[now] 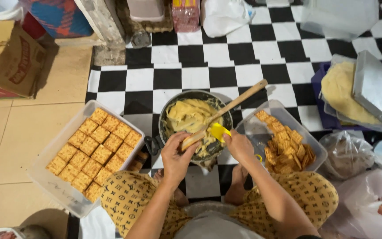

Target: A person is manually preparing cracker snacks by spreading a yellow filling onto individual crackers and sandwiching them together.

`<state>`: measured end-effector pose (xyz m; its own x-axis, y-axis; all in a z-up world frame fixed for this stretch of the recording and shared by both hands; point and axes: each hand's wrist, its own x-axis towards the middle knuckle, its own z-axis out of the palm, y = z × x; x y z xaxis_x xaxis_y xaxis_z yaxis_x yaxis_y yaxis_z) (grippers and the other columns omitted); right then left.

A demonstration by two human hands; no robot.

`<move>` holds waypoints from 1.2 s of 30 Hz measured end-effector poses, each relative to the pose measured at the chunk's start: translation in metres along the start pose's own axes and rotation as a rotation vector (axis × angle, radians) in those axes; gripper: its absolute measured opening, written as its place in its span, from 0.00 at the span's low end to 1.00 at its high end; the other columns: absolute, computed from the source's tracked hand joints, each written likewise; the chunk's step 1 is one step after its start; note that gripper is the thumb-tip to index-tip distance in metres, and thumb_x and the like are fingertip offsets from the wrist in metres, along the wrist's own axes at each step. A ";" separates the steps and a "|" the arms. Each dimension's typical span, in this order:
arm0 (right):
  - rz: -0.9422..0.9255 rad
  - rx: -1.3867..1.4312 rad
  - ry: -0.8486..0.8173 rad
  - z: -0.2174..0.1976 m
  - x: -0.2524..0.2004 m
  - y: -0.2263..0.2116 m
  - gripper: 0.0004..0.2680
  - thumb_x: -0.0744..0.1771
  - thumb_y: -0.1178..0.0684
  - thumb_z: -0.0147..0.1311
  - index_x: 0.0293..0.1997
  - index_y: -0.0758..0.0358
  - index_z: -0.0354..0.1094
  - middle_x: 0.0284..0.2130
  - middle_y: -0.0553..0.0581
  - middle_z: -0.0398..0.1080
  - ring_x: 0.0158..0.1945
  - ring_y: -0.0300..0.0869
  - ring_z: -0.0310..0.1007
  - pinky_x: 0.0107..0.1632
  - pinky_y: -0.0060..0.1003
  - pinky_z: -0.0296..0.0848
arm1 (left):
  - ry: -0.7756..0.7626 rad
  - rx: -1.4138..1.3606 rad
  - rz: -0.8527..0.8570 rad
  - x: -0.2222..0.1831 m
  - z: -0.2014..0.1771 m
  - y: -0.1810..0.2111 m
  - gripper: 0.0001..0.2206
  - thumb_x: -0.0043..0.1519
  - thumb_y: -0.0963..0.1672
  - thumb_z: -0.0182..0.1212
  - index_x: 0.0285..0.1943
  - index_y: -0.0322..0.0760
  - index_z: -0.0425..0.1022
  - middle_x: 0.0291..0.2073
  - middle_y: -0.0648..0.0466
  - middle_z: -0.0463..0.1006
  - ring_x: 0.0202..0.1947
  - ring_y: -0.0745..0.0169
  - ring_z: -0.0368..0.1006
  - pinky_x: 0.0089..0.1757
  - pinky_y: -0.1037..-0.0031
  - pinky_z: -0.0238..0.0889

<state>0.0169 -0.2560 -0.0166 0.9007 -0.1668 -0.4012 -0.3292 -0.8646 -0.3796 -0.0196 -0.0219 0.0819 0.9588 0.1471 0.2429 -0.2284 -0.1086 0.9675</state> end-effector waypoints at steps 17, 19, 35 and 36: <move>0.189 -0.100 -0.116 0.020 0.029 0.082 0.22 0.70 0.38 0.42 0.51 0.71 0.75 0.48 0.73 0.77 0.58 0.61 0.74 0.58 0.56 0.71 | -0.043 0.048 -0.177 0.008 -0.032 -0.018 0.18 0.50 0.38 0.79 0.48 0.26 0.80 0.41 0.40 0.80 0.44 0.44 0.80 0.39 0.65 0.76; 0.133 -0.137 -0.092 -0.012 0.000 0.043 0.22 0.71 0.38 0.40 0.50 0.71 0.75 0.46 0.73 0.77 0.57 0.61 0.75 0.57 0.55 0.73 | -0.052 0.140 -0.106 0.010 -0.027 -0.018 0.15 0.51 0.38 0.78 0.45 0.27 0.81 0.39 0.42 0.81 0.42 0.45 0.81 0.38 0.67 0.76; -0.273 0.118 0.015 -0.083 -0.094 -0.067 0.19 0.70 0.31 0.38 0.42 0.56 0.64 0.26 0.69 0.74 0.41 0.67 0.76 0.45 0.57 0.73 | -0.148 0.203 0.131 -0.003 -0.019 -0.012 0.13 0.54 0.36 0.73 0.48 0.31 0.79 0.44 0.44 0.83 0.48 0.43 0.80 0.46 0.59 0.76; -0.262 0.110 0.037 -0.084 -0.091 -0.061 0.19 0.70 0.30 0.39 0.40 0.56 0.64 0.25 0.68 0.73 0.40 0.66 0.77 0.44 0.57 0.73 | -0.139 0.163 0.135 -0.003 -0.019 -0.016 0.13 0.54 0.37 0.74 0.47 0.32 0.79 0.44 0.45 0.84 0.48 0.44 0.81 0.46 0.61 0.76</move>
<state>-0.0217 -0.2279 0.1127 0.9683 0.0365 -0.2473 -0.1107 -0.8245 -0.5550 -0.0223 -0.0025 0.0673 0.9382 -0.0152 0.3459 -0.3364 -0.2766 0.9002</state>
